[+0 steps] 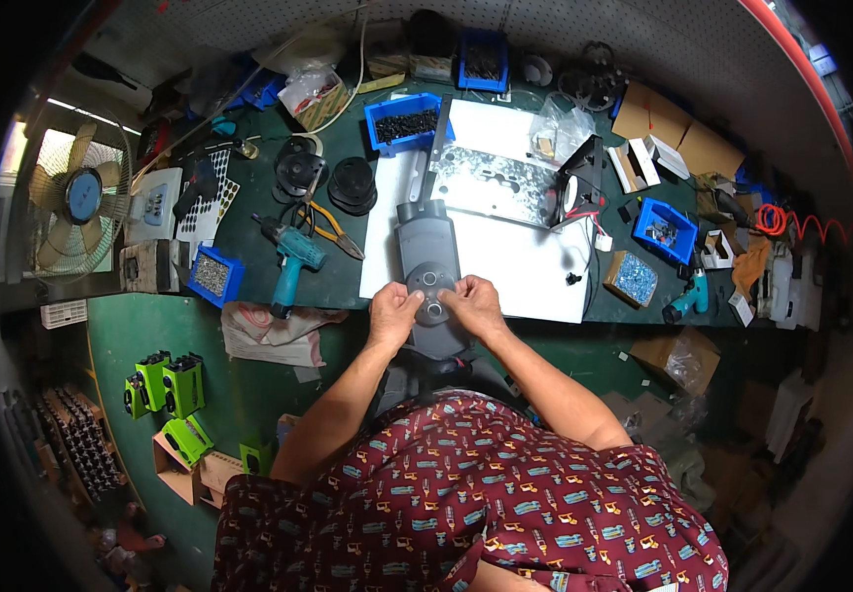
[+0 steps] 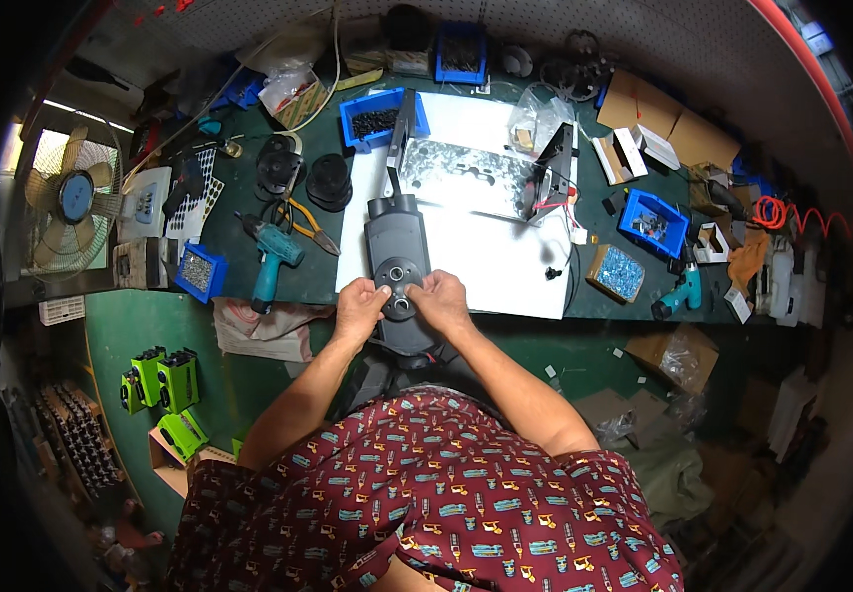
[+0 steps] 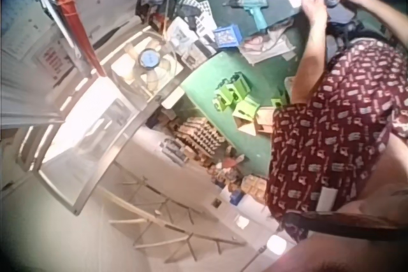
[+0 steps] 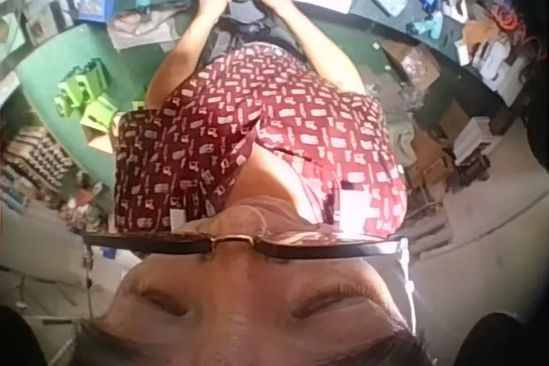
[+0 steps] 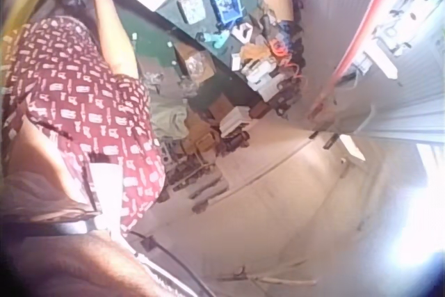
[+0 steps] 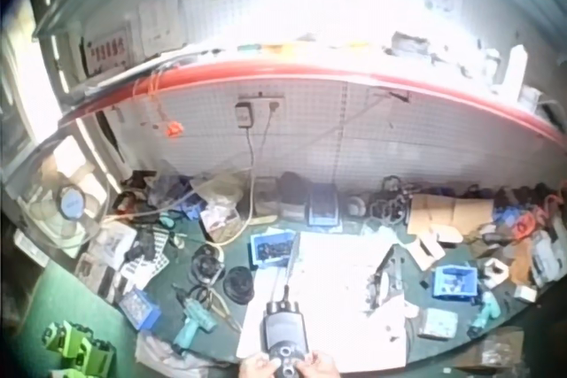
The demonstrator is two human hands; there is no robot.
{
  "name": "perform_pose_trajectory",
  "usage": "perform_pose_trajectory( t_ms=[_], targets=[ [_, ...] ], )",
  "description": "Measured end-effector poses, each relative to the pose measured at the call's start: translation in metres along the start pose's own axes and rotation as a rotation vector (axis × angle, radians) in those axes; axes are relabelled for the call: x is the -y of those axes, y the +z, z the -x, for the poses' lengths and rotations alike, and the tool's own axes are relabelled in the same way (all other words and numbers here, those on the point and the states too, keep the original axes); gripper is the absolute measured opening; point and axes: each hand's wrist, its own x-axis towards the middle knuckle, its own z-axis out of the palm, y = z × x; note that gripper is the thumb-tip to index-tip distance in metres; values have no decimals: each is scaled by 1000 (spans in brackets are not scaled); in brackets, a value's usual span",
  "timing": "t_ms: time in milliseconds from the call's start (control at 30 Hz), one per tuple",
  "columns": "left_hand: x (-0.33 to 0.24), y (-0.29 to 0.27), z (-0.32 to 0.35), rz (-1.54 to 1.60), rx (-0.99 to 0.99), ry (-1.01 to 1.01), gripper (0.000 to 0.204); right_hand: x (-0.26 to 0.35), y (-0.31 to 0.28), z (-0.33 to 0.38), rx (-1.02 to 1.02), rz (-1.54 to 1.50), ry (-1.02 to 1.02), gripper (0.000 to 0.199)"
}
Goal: The person uses a cordless drill to fasten screws into a metal plate, then places a green plastic casing over the plate and secures it. The person also handles a black plastic component and places it into a cardboard box.
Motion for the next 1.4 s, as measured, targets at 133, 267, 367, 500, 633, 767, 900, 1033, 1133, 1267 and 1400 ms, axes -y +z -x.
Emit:
perform_pose_trajectory(
  t_ms=[133,267,367,500,633,767,900,1033,1133,1267,1400],
  targets=[
    [13,4,-10,-237,-74,44,19,20,1,6,-66,192,-47,26],
    [-45,4,23,190,11,-293,30,31,-17,14,87,-19,60,26],
    [-29,-4,31,167,107,-266,52,40,-21,28,213,-81,121,40],
    [-31,-7,25,-35,173,-200,52,31,-19,30,193,98,25,45],
    [-13,-6,20,-201,139,-71,56,29,-13,37,138,210,-99,45],
    [-4,2,17,-575,-55,132,66,35,-5,43,83,265,-156,47],
    [-25,-2,13,-535,-20,226,60,34,-14,36,86,289,-190,48],
    [-33,-23,-4,-400,-30,184,32,43,-22,15,57,301,-183,47],
    [-27,-14,-13,-487,-84,162,36,48,-8,8,-14,332,-139,47],
    [1,-5,-25,-365,-180,149,39,41,1,3,-59,311,-146,45],
    [-4,-10,-24,-386,-193,167,55,39,-4,7,-39,242,-116,49]
  ],
)
